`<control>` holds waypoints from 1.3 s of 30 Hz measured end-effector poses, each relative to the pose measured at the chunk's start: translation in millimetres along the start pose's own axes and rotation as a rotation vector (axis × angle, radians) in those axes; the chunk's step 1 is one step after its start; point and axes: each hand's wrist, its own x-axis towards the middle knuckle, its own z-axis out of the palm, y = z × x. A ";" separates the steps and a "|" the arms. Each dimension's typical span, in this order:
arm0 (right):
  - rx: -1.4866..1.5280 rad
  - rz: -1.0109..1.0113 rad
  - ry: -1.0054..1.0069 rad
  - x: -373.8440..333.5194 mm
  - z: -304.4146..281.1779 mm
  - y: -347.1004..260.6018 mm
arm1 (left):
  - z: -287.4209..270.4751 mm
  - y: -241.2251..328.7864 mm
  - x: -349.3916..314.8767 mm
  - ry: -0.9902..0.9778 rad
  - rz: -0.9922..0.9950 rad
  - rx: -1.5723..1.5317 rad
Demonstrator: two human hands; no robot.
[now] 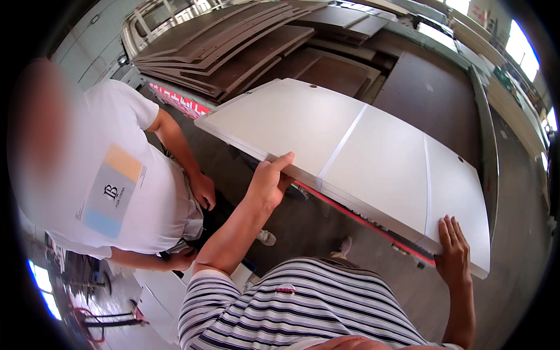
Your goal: The person picks up white boards and brown boards from a stack on a pallet jack and places them onto a truck bed, organizing them side-by-side in rows.
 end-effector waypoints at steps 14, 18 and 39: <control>0.053 -0.106 -0.110 128.3 -7.6 59.5 | 62.7 35.7 137.4 0.114 -0.048 0.047; 0.014 -0.059 -0.158 142.6 7.1 69.2 | 63.4 26.7 177.7 0.105 -0.121 0.033; 0.074 0.959 -0.414 163.1 162.7 272.9 | 110.6 -15.7 374.8 -0.570 0.652 1.809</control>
